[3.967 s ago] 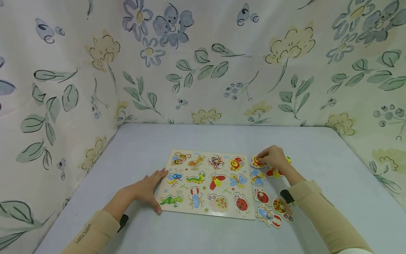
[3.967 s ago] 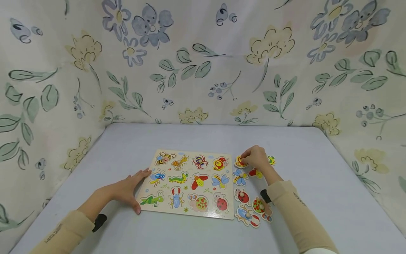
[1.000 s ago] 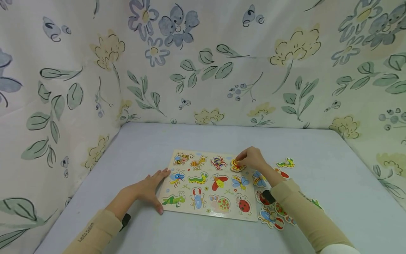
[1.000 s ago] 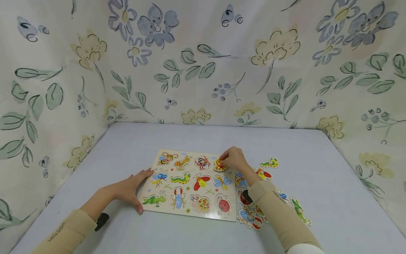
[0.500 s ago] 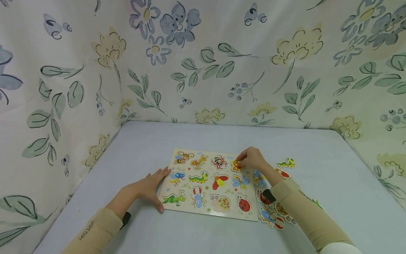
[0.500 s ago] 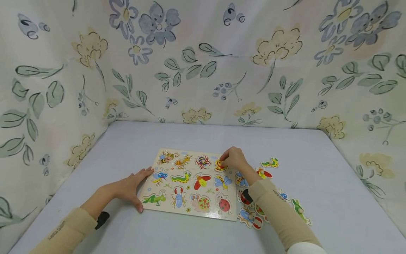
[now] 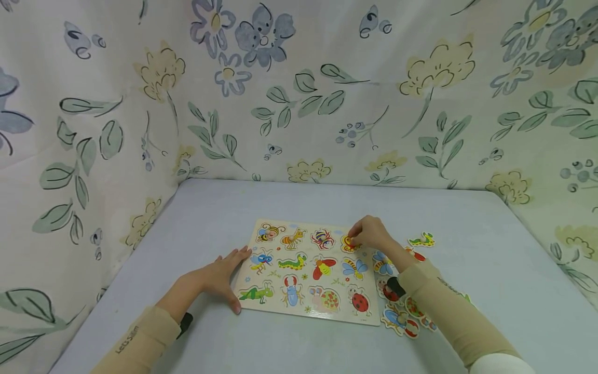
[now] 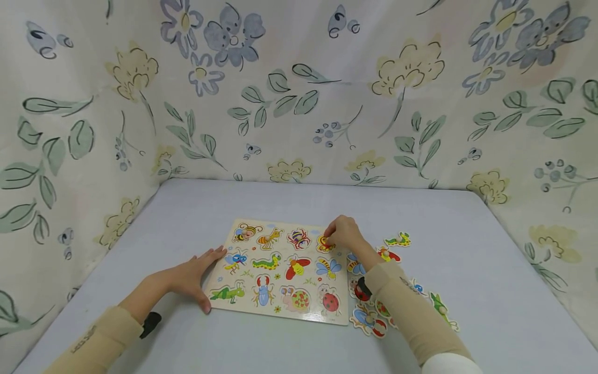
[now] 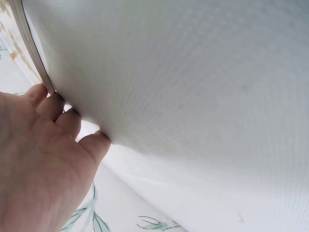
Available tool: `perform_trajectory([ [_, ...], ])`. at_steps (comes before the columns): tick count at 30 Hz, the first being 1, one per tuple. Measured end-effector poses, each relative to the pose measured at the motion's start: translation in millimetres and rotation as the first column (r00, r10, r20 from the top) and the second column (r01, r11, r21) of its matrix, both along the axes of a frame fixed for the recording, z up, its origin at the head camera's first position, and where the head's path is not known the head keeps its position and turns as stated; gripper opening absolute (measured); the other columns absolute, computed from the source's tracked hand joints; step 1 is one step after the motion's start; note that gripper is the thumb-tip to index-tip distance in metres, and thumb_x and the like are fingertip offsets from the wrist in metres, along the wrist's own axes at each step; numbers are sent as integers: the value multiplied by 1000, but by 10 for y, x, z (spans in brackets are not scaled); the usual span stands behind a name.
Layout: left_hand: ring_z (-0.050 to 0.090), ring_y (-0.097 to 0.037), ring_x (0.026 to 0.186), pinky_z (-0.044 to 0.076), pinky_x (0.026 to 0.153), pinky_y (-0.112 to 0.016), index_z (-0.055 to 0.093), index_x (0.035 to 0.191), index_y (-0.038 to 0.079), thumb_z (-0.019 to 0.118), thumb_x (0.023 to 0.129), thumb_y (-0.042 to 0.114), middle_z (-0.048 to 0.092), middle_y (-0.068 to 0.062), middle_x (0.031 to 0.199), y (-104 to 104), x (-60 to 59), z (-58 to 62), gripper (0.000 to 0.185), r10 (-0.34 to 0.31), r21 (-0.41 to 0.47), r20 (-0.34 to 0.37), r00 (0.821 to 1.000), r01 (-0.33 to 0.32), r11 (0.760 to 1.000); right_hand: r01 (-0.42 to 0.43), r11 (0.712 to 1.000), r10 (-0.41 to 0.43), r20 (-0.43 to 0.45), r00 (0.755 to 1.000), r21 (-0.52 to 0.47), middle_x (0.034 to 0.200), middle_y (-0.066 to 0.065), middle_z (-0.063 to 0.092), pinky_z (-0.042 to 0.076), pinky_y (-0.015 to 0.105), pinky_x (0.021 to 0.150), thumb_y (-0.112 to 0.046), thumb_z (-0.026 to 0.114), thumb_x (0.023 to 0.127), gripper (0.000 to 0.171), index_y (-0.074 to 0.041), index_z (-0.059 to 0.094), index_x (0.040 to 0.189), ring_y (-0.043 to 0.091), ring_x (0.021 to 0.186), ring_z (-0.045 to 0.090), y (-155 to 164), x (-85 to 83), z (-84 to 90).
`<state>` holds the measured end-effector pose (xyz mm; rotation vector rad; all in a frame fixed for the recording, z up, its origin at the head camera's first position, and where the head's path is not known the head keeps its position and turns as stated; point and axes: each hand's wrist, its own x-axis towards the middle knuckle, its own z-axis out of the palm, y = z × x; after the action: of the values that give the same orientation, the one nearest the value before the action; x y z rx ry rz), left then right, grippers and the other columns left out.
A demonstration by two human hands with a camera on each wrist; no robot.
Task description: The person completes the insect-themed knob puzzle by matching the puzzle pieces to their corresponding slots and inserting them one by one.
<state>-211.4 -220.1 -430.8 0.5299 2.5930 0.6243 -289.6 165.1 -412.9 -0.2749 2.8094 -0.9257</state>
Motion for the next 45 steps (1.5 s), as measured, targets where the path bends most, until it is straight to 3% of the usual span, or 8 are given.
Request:
perform_trajectory([
  [24,12,-45,144,11,114,-63,20,152,-2,97,50,36,16,-24,158,-9,1,-3,133,-11,2,-14,1000,11,1000,3,999,-4,18,1000,41,88,10,70,55,36,77,-4,73,84,9,2,74,91,21,79,62,2,13,-7],
  [32,12,-44,144,11,115,-63,21,152,-1,97,50,37,16,-23,159,6,10,-1,133,7,-16,-8,1000,-7,1000,-30,998,27,67,997,47,101,16,71,55,41,81,-13,71,87,22,3,73,103,29,93,63,92,19,29],
  [38,13,-44,144,11,115,-63,21,152,-1,97,49,35,16,-23,159,20,27,16,132,11,-7,-6,1000,-11,1000,2,1000,-3,132,991,8,101,14,71,55,34,74,-22,71,89,31,3,71,107,21,84,63,223,62,37],
  [45,11,-44,145,9,115,-62,20,152,-1,97,50,35,15,-23,159,20,24,21,133,8,1,2,1000,-8,1000,-1,1000,4,122,993,-24,105,18,70,57,37,75,-22,69,90,35,5,69,112,22,85,67,391,167,85],
])
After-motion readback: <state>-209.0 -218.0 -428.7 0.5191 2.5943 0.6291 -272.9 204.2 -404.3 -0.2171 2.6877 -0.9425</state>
